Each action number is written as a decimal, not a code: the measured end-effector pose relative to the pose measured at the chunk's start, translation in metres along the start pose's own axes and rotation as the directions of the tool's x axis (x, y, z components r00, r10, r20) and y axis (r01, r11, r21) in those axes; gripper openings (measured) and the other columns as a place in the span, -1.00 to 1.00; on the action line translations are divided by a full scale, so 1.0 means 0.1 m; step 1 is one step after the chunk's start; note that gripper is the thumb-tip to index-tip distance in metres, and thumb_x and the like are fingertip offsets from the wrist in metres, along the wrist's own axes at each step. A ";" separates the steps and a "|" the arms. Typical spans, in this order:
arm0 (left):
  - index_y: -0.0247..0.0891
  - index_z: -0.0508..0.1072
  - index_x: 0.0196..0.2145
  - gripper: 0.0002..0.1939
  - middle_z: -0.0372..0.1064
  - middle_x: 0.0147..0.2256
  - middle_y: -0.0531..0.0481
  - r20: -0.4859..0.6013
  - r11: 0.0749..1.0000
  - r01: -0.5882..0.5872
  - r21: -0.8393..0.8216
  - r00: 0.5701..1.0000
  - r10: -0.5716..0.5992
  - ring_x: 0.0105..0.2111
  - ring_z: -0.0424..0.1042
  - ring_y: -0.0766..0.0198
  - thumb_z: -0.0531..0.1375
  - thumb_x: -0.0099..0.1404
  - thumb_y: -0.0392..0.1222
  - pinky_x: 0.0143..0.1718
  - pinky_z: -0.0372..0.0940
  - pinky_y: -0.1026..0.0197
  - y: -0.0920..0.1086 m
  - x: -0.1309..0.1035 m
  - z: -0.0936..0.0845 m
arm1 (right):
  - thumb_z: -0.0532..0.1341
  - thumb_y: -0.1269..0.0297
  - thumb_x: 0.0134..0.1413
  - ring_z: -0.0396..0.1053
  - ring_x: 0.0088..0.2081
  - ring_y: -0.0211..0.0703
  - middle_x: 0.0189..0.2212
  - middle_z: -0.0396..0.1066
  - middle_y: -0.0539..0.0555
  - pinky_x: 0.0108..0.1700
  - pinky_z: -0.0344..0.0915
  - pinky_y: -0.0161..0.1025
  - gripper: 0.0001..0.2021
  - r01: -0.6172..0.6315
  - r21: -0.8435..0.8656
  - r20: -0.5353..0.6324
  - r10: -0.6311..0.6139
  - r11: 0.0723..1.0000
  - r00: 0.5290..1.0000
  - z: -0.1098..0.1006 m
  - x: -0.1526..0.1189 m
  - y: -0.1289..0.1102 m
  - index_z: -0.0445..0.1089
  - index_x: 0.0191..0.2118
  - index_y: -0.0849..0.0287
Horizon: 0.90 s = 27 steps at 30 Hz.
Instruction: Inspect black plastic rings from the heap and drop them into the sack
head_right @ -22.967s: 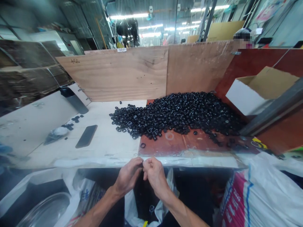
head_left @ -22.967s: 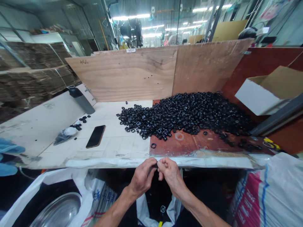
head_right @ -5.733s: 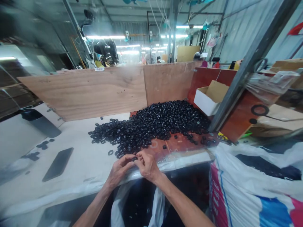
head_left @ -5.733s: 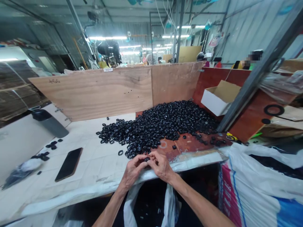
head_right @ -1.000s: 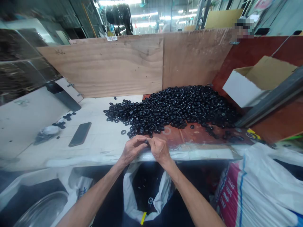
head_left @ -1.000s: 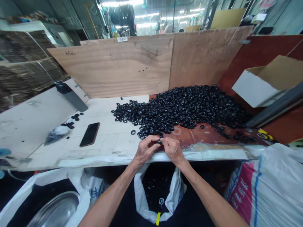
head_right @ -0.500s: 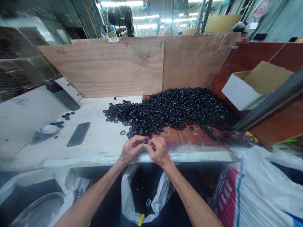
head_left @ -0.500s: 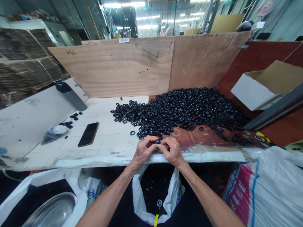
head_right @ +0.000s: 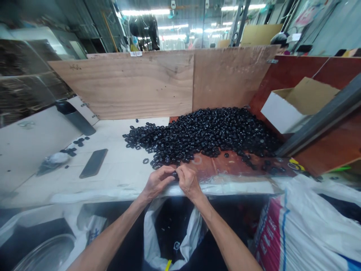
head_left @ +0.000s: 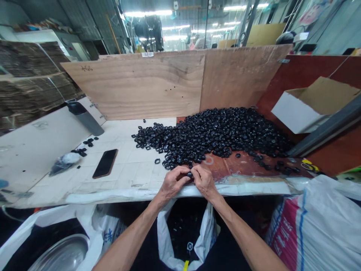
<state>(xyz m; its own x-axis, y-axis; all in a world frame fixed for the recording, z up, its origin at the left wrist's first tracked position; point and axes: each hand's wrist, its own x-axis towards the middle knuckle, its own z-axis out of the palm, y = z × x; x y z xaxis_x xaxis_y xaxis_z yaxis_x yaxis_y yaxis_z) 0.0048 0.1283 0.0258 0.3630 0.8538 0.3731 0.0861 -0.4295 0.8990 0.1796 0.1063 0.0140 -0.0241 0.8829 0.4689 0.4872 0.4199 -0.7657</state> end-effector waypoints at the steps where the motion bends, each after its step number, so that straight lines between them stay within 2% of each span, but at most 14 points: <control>1: -0.26 0.52 -0.19 -0.82 0.51 -0.15 -0.12 -0.007 1.000 0.016 -0.023 1.000 -0.016 -0.09 0.49 0.14 0.29 0.23 -0.21 0.03 0.38 0.05 0.00 0.00 0.00 | 0.08 0.30 0.30 0.36 -0.43 -0.20 -0.49 0.37 0.01 -0.31 0.29 -0.29 -0.82 0.002 0.009 0.003 -0.002 1.000 1.000 0.00 0.00 0.00 0.39 -0.30 0.16; 5: -0.29 0.50 -0.16 -0.78 0.52 -0.14 -0.12 0.002 0.968 0.158 -0.196 0.987 -0.161 -0.16 0.53 0.16 0.28 0.25 -0.17 -0.06 0.45 0.06 0.02 0.01 0.00 | 0.14 0.30 0.23 0.39 -0.37 -0.18 -0.40 0.41 0.04 -0.28 0.33 -0.29 -0.86 0.028 0.075 0.037 -0.031 0.997 0.999 -0.01 -0.02 -0.02 0.40 -0.16 0.16; 7: -0.29 0.49 -0.17 -0.77 0.53 -0.15 -0.12 0.013 0.962 0.165 -0.215 0.986 -0.166 -0.19 0.55 0.16 0.30 0.23 -0.17 -0.09 0.47 0.07 0.02 0.02 -0.01 | 0.14 0.31 0.22 0.39 -0.40 -0.19 -0.43 0.40 0.03 -0.32 0.33 -0.30 -0.88 0.003 0.093 0.042 -0.007 0.996 0.999 -0.01 -0.01 -0.02 0.39 -0.18 0.16; 9: -0.28 0.50 -0.18 -0.80 0.53 -0.15 -0.11 -0.010 0.985 0.101 -0.138 0.995 -0.103 -0.18 0.54 0.15 0.29 0.24 -0.18 -0.08 0.46 0.06 0.01 0.03 -0.01 | 0.14 0.32 0.20 0.38 -0.44 -0.21 -0.44 0.40 0.02 -0.36 0.33 -0.32 -0.89 -0.041 0.121 0.068 0.033 0.992 0.997 -0.01 0.01 -0.01 0.37 -0.19 0.17; 11: -0.26 0.51 -0.17 -0.83 0.53 -0.15 -0.12 -0.030 1.000 -0.018 0.018 0.999 0.018 -0.13 0.52 0.15 0.26 0.27 -0.21 -0.04 0.43 0.05 -0.02 0.00 0.01 | 0.15 0.31 0.19 0.37 -0.47 -0.24 -0.44 0.40 0.00 -0.39 0.31 -0.34 -0.89 -0.108 0.161 0.120 0.089 0.981 0.989 0.00 0.01 -0.01 0.36 -0.19 0.17; 14: -0.22 0.49 -0.11 -0.81 0.52 -0.13 -0.12 -0.050 0.956 -0.175 0.235 0.980 0.192 -0.08 0.50 0.14 0.20 0.31 -0.28 0.01 0.41 0.03 -0.08 -0.12 0.06 | 0.15 0.29 0.18 0.35 -0.50 -0.27 -0.47 0.39 -0.03 -0.44 0.26 -0.37 -0.89 -0.227 0.206 0.195 0.188 0.952 0.963 0.00 -0.05 -0.08 0.36 -0.21 0.17; 17: -0.19 0.46 -0.06 -0.77 0.50 -0.10 -0.13 -0.080 0.914 -0.232 0.333 0.959 0.272 -0.05 0.50 0.13 0.14 0.34 -0.31 0.01 0.41 0.01 -0.07 -0.34 0.08 | 0.15 0.30 0.16 0.33 -0.52 -0.28 -0.52 0.38 -0.05 -0.48 0.20 -0.38 -0.91 -0.311 0.183 0.229 0.267 0.933 0.936 0.00 -0.15 -0.18 0.36 -0.26 0.17; 20: -0.19 0.45 -0.08 -0.78 0.50 -0.12 -0.13 0.013 0.921 -0.192 0.339 0.980 0.200 -0.08 0.50 0.12 0.15 0.32 -0.30 -0.04 0.42 0.04 0.09 -0.50 -0.01 | 0.20 0.30 0.10 0.28 -0.57 -0.28 -0.61 0.33 -0.09 -0.52 0.13 -0.38 -0.91 -0.321 0.089 0.282 0.285 0.943 0.916 -0.05 -0.16 -0.23 0.35 -0.40 0.17; 22: -0.19 0.48 -0.19 -0.87 0.51 -0.23 -0.07 0.144 0.937 -0.107 0.332 0.988 0.062 -0.20 0.51 0.16 0.22 0.28 -0.25 -0.13 0.42 0.11 0.21 -0.51 -0.09 | 0.24 0.27 0.07 0.29 -0.56 -0.26 -0.63 0.31 -0.09 -0.50 0.15 -0.37 -0.87 -0.270 -0.010 0.240 0.265 0.963 0.934 -0.09 -0.08 -0.19 0.35 -0.45 0.16; 23: -0.19 0.48 -0.27 -0.93 0.50 -0.29 -0.03 0.168 0.937 -0.056 0.345 0.986 -0.003 -0.27 0.50 0.18 0.25 0.26 -0.22 -0.18 0.42 0.15 0.25 -0.48 -0.13 | 0.25 0.28 0.07 0.31 -0.54 -0.24 -0.61 0.32 -0.08 -0.47 0.18 -0.35 -0.87 -0.236 -0.074 0.184 0.246 0.969 0.952 -0.10 -0.03 -0.15 0.35 -0.44 0.16; 24: -0.20 0.47 -0.31 -0.95 0.48 -0.35 0.00 0.127 0.928 0.004 0.374 0.990 -0.055 -0.34 0.49 0.21 0.25 0.26 -0.19 -0.25 0.40 0.18 0.26 -0.43 -0.15 | 0.26 0.31 0.05 0.35 -0.49 -0.21 -0.57 0.35 -0.05 -0.42 0.22 -0.33 -0.91 -0.202 -0.145 0.124 0.221 0.969 0.968 -0.10 0.03 -0.10 0.35 -0.42 0.16; 26: -0.22 0.46 -0.28 -0.92 0.43 -0.39 0.02 -0.082 0.878 0.121 0.464 0.992 -0.094 -0.43 0.44 0.24 0.23 0.26 -0.19 -0.34 0.37 0.19 0.20 -0.30 -0.17 | 0.27 0.38 0.03 0.40 -0.39 -0.15 -0.44 0.41 0.03 -0.33 0.26 -0.28 -0.94 -0.153 -0.288 0.048 0.174 0.945 0.984 -0.05 0.15 -0.01 0.37 -0.34 0.16; 27: -0.22 0.46 -0.23 -0.88 0.42 -0.37 0.01 -0.184 0.839 0.164 0.519 0.980 -0.078 -0.44 0.43 0.23 0.24 0.24 -0.22 -0.33 0.36 0.17 0.13 -0.23 -0.16 | 0.27 0.39 0.03 0.41 -0.35 -0.12 -0.36 0.42 0.08 -0.31 0.27 -0.26 -0.91 -0.139 -0.350 0.042 0.163 0.926 0.986 -0.01 0.20 0.02 0.37 -0.29 0.17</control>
<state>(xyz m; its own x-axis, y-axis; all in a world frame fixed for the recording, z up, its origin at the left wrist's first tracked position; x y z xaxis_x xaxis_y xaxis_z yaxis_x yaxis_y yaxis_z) -0.0174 0.1078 0.0329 0.1778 0.9243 0.3378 0.6130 -0.3726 0.6967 0.1814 0.1243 0.0223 0.0193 0.9476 0.3188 0.7602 0.1932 -0.6203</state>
